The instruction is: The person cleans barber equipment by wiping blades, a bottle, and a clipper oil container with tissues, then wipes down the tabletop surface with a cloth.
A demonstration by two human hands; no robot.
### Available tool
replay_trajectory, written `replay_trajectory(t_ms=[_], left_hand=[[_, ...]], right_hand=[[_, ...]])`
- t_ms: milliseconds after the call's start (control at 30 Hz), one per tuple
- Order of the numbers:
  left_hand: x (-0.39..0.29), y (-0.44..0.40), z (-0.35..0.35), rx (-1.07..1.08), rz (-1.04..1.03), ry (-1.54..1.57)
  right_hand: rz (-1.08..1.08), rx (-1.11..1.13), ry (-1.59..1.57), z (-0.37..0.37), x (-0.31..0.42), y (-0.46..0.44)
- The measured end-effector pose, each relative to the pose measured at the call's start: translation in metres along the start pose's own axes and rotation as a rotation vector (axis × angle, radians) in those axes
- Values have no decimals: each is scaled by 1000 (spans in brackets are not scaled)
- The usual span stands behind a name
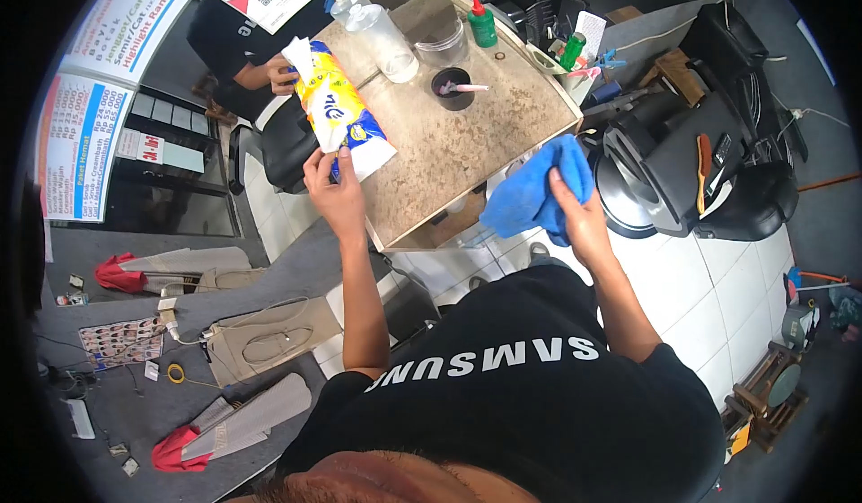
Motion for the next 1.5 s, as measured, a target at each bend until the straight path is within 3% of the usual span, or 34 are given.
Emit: replay_trajectory(t_ms=[33,133,300,400,533,600,700,767,867,1000,1300,1500], left_hand=[[2,1,-4,36,39,30],[-38,0,19,-169,-44,-7],[-98,-2,22,-256,-151,37],[-131,-7,-10,-200,-127,239],[-134,-3,-73,147,-40,173],[-129,4,-97,225,-19,44],[-127,3,-122,275,-11,-49],[-127,0,-133,288,-22,-70],[-124,-6,-145,284,-49,-87],[-113,-7,-139,258,-25,-152],[-108,18,-99,204,102,-80],[-113,22,-94,184,106,-96]], right_hand=[[-7,1,-38,4,3,-1],[33,9,-98,21,8,-12],[48,128,-67,30,29,-37],[55,182,-50,26,50,-46],[189,177,-110,31,61,-62],[510,116,-41,27,85,-50],[766,318,100,1,95,-44],[1070,367,433,-18,98,-46],[991,428,883,-39,66,-61],[1017,509,1093,-49,55,-57],[1078,612,1008,-86,51,-96],[831,700,1022,-111,53,-131]])
Point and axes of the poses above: each hand's wrist, its own y-axis away from the middle knuckle, its own z-axis out of the back of the hand, x = y × z, the point moved 8 cm from there along -y, towards the middle knuckle, and after that the axes turned 6 degrees about -z, right-handed, at the moved point
